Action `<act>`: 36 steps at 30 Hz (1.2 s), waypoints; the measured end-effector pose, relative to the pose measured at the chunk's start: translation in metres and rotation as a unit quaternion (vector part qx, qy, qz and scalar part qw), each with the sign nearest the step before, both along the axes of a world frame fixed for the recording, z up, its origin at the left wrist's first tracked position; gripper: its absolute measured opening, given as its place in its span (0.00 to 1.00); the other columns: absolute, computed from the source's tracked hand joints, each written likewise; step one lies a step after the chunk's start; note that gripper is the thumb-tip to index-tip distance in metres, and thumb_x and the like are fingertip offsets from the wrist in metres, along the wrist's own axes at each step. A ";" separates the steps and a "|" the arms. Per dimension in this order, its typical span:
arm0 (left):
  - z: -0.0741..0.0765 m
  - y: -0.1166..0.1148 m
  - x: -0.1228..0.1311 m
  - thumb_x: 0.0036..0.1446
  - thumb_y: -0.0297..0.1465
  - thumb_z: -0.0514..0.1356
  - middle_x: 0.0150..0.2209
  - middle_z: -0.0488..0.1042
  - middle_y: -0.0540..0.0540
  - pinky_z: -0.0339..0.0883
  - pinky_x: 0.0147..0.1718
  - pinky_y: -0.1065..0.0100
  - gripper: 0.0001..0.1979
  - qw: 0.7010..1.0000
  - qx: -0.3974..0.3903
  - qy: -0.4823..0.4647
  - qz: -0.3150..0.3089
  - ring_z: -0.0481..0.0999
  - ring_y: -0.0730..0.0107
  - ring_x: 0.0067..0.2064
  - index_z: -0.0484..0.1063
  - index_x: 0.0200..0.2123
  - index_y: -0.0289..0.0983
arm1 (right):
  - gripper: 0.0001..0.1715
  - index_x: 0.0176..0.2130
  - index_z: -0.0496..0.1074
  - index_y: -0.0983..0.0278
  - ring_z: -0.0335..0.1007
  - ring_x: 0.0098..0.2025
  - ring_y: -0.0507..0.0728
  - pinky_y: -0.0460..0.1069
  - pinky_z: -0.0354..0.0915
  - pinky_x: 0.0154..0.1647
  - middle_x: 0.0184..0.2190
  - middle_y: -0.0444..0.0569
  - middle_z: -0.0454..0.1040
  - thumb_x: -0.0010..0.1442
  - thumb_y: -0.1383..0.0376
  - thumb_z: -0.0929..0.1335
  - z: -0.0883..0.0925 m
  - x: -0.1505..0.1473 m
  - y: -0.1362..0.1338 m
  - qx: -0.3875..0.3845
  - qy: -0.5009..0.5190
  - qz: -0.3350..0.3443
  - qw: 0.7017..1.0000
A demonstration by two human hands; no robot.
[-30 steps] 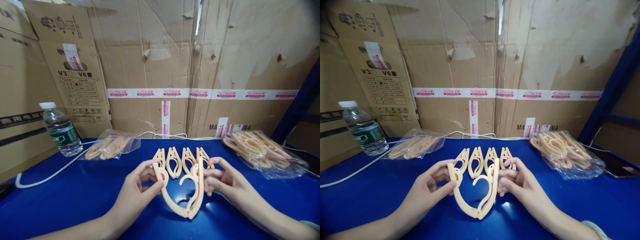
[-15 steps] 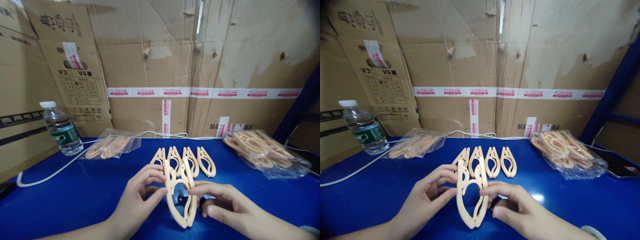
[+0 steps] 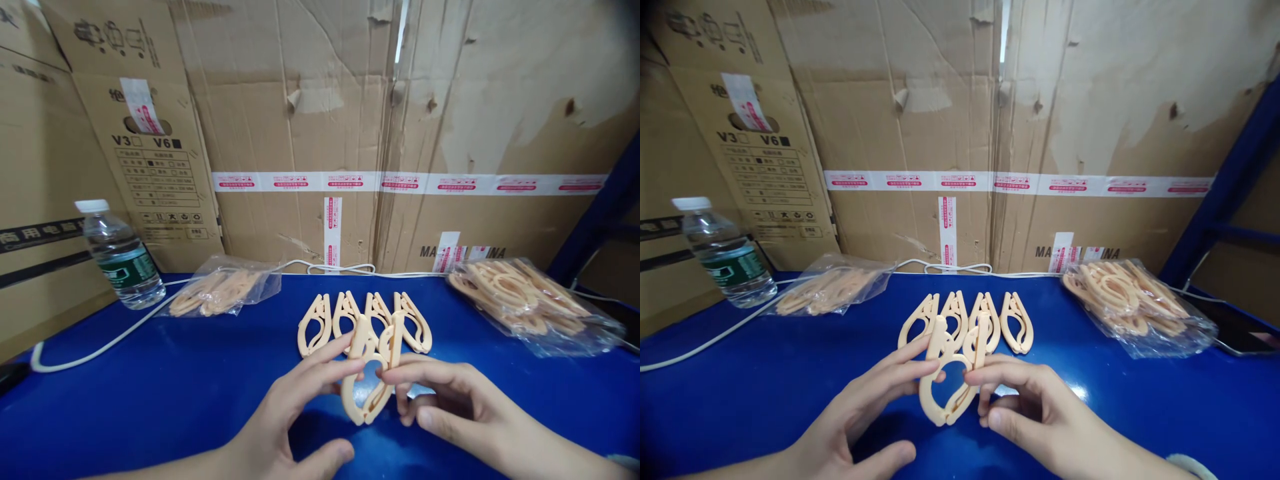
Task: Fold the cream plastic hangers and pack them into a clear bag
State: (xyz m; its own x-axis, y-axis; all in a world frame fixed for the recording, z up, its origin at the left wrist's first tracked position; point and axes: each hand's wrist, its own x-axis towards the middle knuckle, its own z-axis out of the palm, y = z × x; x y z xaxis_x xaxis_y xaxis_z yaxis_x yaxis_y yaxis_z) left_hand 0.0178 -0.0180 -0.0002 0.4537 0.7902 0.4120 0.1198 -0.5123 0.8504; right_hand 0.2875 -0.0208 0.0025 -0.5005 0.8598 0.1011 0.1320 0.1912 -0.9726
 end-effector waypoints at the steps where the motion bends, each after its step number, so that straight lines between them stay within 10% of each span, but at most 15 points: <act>1: -0.001 -0.001 -0.001 0.51 0.25 0.67 0.64 0.65 0.46 0.66 0.59 0.55 0.29 1.000 0.009 0.000 0.008 0.57 0.47 0.67 0.72 0.56 0.51 | 0.18 0.51 0.74 0.55 0.73 0.41 0.55 0.53 0.71 0.46 0.41 0.48 0.75 0.62 0.55 0.70 0.001 0.000 0.000 -0.001 -0.010 -0.005 1.000; 16: -0.003 -0.002 -0.003 0.54 0.24 0.65 0.65 0.63 0.48 0.74 0.52 0.56 0.29 0.999 0.000 -0.019 -0.027 0.63 0.46 0.65 0.71 0.57 0.54 | 0.18 0.52 0.73 0.54 0.72 0.39 0.55 0.53 0.72 0.45 0.38 0.47 0.74 0.62 0.57 0.70 0.001 0.002 -0.006 0.020 -0.042 -0.006 0.999; 23: 0.005 -0.004 -0.002 0.52 0.29 0.67 0.62 0.68 0.46 0.51 0.64 0.45 0.26 0.999 0.048 0.020 0.014 0.62 0.46 0.65 0.74 0.55 0.52 | 0.18 0.53 0.72 0.53 0.74 0.41 0.55 0.54 0.73 0.47 0.53 0.51 0.70 0.63 0.58 0.69 -0.005 0.002 -0.007 0.026 -0.031 -0.035 0.999; 36: -0.002 0.008 0.000 0.60 0.22 0.61 0.69 0.54 0.47 0.70 0.56 0.55 0.28 0.984 -0.085 -0.076 -0.134 0.62 0.50 0.65 0.67 0.60 0.53 | 0.26 0.58 0.70 0.49 0.66 0.60 0.63 0.52 0.72 0.53 0.62 0.50 0.66 0.61 0.61 0.71 0.010 -0.002 -0.018 0.116 -0.081 -0.015 0.990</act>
State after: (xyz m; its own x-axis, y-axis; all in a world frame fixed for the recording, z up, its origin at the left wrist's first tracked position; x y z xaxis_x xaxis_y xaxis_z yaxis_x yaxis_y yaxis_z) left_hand 0.0174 -0.0103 -0.0017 0.5982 0.7142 0.3635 -0.1354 -0.3569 0.9243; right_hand 0.2856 -0.0386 0.0129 -0.5001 0.8378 0.2190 0.2916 0.4010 -0.8684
